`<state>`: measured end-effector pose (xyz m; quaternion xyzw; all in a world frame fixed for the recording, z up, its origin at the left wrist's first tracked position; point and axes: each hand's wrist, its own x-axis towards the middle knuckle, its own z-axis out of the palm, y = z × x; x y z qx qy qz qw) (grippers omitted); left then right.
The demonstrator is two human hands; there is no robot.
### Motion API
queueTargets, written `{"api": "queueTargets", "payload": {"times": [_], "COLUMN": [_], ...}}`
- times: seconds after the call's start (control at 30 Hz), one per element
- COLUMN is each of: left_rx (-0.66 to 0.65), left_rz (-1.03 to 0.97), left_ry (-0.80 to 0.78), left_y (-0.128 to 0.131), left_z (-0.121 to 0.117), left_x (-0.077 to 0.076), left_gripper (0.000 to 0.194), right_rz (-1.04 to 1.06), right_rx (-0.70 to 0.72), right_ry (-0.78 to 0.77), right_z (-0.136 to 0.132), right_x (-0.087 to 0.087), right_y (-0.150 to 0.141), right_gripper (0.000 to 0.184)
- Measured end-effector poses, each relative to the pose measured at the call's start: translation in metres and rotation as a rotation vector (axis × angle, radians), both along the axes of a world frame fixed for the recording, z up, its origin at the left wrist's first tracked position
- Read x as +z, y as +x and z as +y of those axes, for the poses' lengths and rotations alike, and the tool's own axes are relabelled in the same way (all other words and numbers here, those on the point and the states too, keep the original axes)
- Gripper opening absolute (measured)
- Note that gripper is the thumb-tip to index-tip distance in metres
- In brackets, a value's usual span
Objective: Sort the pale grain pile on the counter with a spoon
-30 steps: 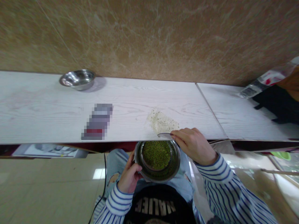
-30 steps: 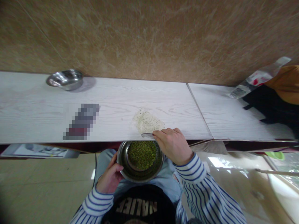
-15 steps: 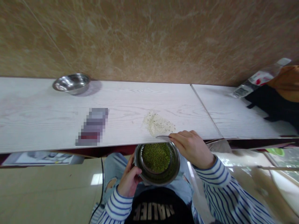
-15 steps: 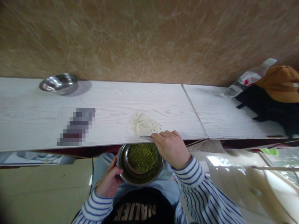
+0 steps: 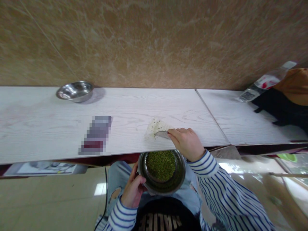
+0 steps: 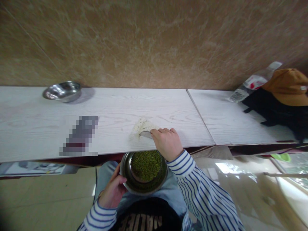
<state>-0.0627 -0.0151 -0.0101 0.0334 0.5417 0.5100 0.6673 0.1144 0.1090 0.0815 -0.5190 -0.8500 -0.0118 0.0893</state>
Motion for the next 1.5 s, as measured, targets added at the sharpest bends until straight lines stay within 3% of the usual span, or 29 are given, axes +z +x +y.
{"api": "queueTargets", "payload": {"times": [0.3, 0.5, 0.93, 1.5], "left_rx": [-0.032, -0.055, -0.063, -0.067], "left_rz": [0.001, -0.006, -0.003, -0.004], "left_ry": [0.012, -0.004, 0.006, 0.008], "left_y": [0.005, 0.008, 0.012, 0.018], "left_z": [0.002, 0.003, 0.003, -0.001], "left_x": [0.002, 0.005, 0.002, 0.002], "left_gripper": [0.077, 0.082, 0.082, 0.079], "right_rz": [0.054, 0.04, 0.025, 0.082], "right_rx": [-0.08, -0.118, -0.166, -0.1], "right_ry": [0.072, 0.105, 0.065, -0.037], "right_z": [-0.004, -0.007, -0.01, -0.022], "right_x": [0.004, -0.003, -0.003, -0.001], "right_y": [0.035, 0.057, 0.067, 0.056], "right_gripper": [0.026, 0.026, 0.027, 0.027]}}
